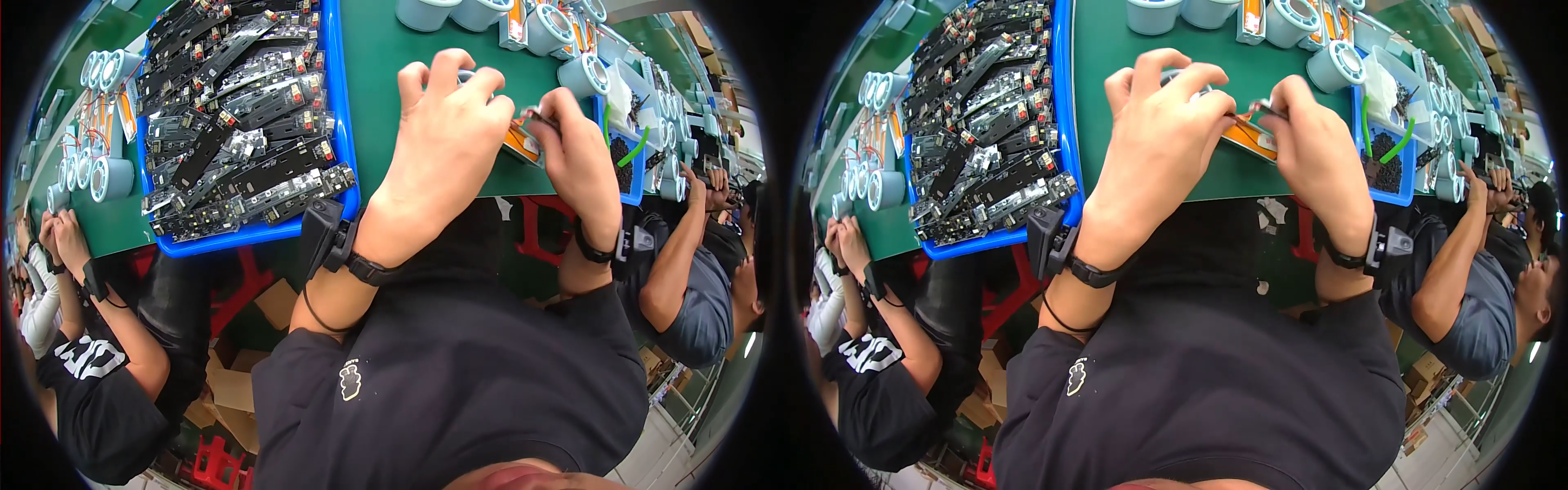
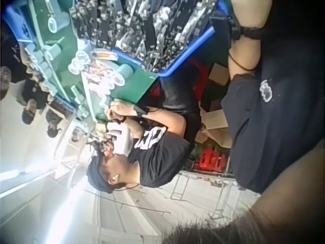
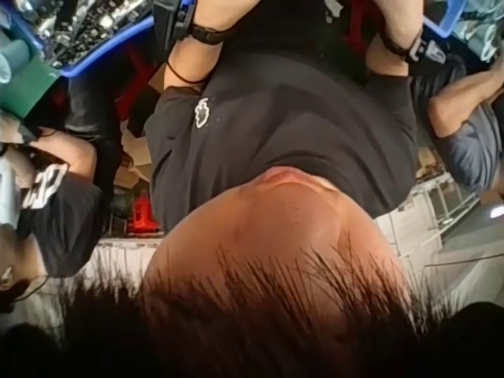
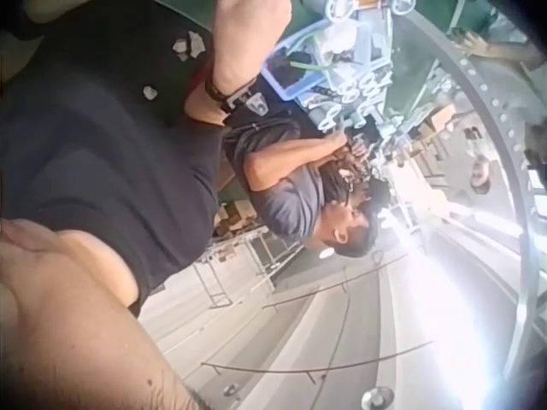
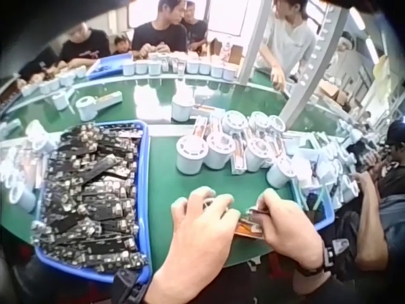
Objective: Manually assembling small electronic modules onto circular components at a production workstation.
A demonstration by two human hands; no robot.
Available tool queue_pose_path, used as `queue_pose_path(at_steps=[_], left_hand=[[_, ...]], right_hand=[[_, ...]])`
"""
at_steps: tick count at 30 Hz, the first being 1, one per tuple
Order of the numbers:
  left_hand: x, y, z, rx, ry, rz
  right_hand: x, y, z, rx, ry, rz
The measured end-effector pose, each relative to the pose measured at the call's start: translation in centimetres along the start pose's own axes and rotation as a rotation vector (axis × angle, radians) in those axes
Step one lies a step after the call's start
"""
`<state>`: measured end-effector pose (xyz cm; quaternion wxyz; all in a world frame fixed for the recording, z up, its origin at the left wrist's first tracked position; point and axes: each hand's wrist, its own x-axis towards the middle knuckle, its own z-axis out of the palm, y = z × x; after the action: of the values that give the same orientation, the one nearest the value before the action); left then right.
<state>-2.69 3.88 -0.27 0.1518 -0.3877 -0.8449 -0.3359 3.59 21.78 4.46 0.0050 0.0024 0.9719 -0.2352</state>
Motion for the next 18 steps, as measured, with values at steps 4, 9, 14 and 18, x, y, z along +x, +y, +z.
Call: queue_pose_path(at_steps=[4,9,14,18], left_hand=[[-0.2,0.5,0.1,-0.009,0.029,-0.041],[0.2,1.0,-0.2,-0.029,0.085,-0.085],[0.5,1.4,-1.2,0.173,0.01,-0.08],[0.9,2.0,-1.3,0.219,-0.016,-0.062]], right_hand=[[-0.6,0.5,1.9,0.278,0.194,0.089],[-1.0,1.7,3.7,0.408,0.195,-0.065],[-0.8,2.0,3.0,0.377,0.102,-0.149],[-1.0,2.1,3.1,0.424,0.089,-0.084]])
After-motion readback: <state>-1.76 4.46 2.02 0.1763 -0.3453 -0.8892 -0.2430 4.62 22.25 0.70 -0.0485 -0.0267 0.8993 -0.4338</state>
